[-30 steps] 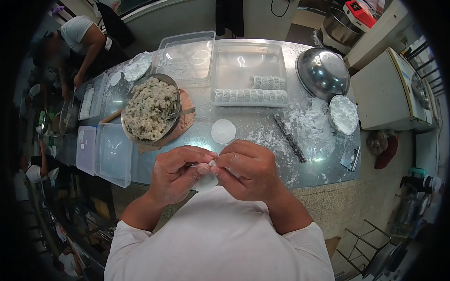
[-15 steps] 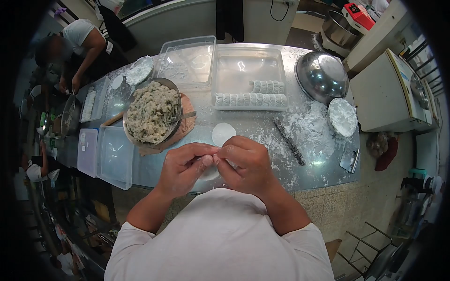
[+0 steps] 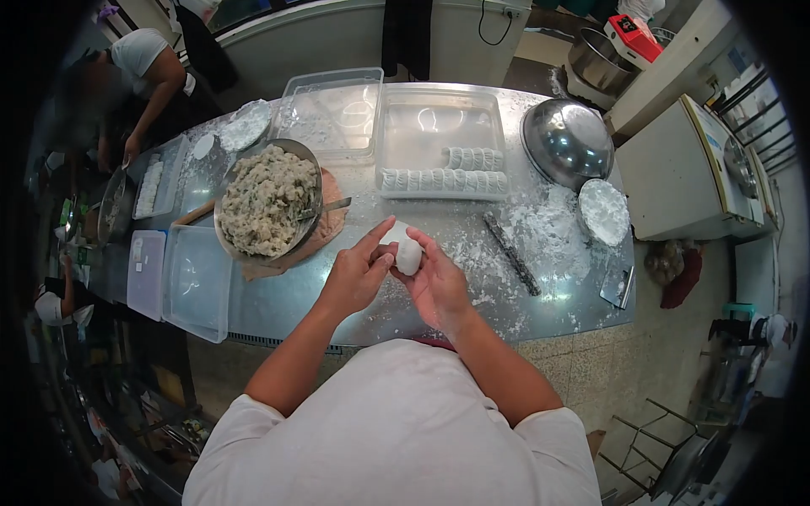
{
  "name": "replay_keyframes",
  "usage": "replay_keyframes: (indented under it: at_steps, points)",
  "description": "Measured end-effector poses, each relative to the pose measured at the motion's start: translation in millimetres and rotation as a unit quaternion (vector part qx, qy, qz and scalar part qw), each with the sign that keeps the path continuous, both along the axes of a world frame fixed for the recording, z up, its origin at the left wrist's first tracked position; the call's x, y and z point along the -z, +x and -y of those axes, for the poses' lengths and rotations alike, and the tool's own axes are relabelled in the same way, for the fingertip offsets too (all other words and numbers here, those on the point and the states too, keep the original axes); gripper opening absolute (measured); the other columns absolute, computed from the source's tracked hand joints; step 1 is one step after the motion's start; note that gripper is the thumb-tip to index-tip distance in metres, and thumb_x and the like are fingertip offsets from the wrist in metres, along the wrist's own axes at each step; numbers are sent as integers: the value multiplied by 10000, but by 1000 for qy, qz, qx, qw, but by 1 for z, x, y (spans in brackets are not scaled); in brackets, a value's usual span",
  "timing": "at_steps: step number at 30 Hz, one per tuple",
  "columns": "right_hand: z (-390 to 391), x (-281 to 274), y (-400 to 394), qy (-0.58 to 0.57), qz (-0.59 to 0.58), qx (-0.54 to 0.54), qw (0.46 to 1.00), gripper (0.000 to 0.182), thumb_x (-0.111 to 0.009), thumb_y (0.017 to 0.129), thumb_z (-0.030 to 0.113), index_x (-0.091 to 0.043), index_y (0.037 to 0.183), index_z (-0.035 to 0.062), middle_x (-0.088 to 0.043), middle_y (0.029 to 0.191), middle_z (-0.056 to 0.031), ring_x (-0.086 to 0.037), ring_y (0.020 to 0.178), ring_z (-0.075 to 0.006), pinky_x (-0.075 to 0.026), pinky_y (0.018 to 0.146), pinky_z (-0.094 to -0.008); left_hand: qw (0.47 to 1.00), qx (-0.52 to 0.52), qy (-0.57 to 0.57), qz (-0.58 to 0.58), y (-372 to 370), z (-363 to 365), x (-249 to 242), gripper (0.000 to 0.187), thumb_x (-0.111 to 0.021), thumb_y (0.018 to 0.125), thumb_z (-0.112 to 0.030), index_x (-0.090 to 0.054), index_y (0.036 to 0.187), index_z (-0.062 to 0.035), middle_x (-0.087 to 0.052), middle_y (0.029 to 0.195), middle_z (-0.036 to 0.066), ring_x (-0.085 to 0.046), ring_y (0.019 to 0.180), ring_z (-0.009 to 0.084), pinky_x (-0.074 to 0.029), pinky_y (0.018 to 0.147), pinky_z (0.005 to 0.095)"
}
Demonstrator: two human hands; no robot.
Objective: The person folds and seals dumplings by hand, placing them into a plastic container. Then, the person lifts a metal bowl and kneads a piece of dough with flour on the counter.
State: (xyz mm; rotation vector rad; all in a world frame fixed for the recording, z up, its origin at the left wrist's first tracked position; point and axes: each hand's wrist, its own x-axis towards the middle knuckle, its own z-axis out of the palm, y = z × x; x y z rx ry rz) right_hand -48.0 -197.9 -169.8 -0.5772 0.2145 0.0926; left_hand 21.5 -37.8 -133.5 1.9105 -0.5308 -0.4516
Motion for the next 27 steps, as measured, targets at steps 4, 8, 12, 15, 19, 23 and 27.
replay_keyframes:
  at_steps: [4,8,12,15,19,23,27]
  points:
    - [-3,1,-1,-51,-9,15,999,460,-346,1112,329,-397,1480,58,-568,1324,-152,-556,1251,-262,-425,1103,-464,997,0,-58,-53,-6,1,4,634,-593,966,-31,-387,1562,-99,-712,1181,223,-705,1078,234,-538,944,358]
    - [0,5,0,-91,-28,36,995,452,-370,1102,304,-411,1479,58,-577,1324,-146,-572,1218,-252,-448,1069,-441,989,4,-126,-81,-14,9,16,690,-651,931,-31,-371,1561,-69,-687,1212,210,-690,1102,226,-534,972,355]
    - [5,8,4,-126,-32,24,991,489,-403,1090,324,-407,1493,47,-577,1347,-135,-572,1223,-249,-436,1067,-409,998,-10,-60,-13,-13,23,19,740,-737,876,-66,-398,1534,-55,-700,1146,183,-711,1045,228,-559,919,355]
    - [-2,8,10,-153,-12,20,988,543,-420,1088,339,-368,1531,28,-542,1412,-130,-548,1274,-244,-407,1099,-399,999,-11,22,38,-10,25,7,750,-774,851,-87,-425,1513,-54,-708,1104,171,-721,1005,232,-569,864,356]
    - [11,15,8,-204,-5,12,979,562,-455,1082,313,-339,1553,27,-514,1447,-137,-519,1314,-235,-386,1122,-396,996,-35,-39,-76,2,27,15,720,-790,849,-82,-457,1486,-50,-703,1054,121,-688,933,159,-565,796,311]
    - [43,19,1,-287,-37,18,957,454,-467,1081,257,-459,1475,32,-537,1411,-116,-556,1272,-220,-427,1071,-358,986,-36,-75,-145,16,35,27,659,-781,863,-71,-483,1450,-27,-682,1054,85,-650,927,125,-553,799,282]
    - [80,33,-13,-279,-84,-19,956,327,-509,1064,260,-633,1217,0,-669,1144,-107,-659,1047,-212,-516,940,-361,982,-27,-107,-155,46,57,26,564,-790,865,-84,-549,1369,-5,-671,1052,76,-646,924,125,-540,800,273]
